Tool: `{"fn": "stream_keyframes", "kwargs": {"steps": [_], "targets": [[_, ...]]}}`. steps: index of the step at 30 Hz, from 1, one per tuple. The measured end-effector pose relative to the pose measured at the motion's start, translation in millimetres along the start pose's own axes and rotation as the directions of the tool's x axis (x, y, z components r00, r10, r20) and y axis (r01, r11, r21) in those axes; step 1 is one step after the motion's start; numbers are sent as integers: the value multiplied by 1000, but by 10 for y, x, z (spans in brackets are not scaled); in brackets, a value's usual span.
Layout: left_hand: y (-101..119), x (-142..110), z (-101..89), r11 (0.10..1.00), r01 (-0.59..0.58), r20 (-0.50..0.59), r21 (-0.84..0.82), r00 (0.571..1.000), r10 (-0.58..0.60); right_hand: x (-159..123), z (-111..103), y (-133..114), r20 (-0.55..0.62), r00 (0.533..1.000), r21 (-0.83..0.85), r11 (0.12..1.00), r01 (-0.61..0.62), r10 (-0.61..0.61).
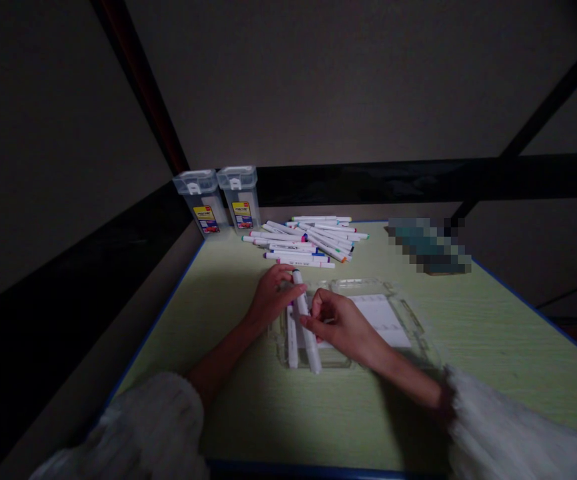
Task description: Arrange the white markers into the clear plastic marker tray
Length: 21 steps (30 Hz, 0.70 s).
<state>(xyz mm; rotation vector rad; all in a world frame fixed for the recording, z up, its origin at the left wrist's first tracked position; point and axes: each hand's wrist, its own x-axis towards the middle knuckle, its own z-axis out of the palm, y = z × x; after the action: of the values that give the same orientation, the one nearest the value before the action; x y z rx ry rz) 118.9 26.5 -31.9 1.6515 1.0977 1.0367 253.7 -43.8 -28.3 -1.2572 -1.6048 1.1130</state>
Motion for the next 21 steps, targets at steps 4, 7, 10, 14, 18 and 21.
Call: {"fn": "stream_keyframes", "kwargs": {"steps": [4, 7, 10, 14, 18, 21], "targets": [[-1, 14, -5, 997, -51, 4, 51, 999, 51, -7, -10, 4, 16, 1000, -44, 999, 13, -12], [-11, 25, -8, 995, -78, 12, 68, 997, 78, -9, -19, 12, 10, 1000, -92, 995, 24, -23], [-19, 23, -2, 998, -56, 25, 34, 998, 55, -8, -22, 18, 15, 1000, -124, 992, 26, -24], [-36, 17, 11, 999, -21, 19, 27, 1000, 20, -5, -15, 22, 22, 999, -126, 991, 49, -46], [-51, 21, 15, 998, -13, 6, 60, 1000, 12, -5, -7, 21, 19, 998, -147, 988, 55, -52], [-52, 21, 15, 996, -3, 15, 85, 1000, 1, -4, -5, 14, 21, 998, -178, 982, 59, -56]]}}
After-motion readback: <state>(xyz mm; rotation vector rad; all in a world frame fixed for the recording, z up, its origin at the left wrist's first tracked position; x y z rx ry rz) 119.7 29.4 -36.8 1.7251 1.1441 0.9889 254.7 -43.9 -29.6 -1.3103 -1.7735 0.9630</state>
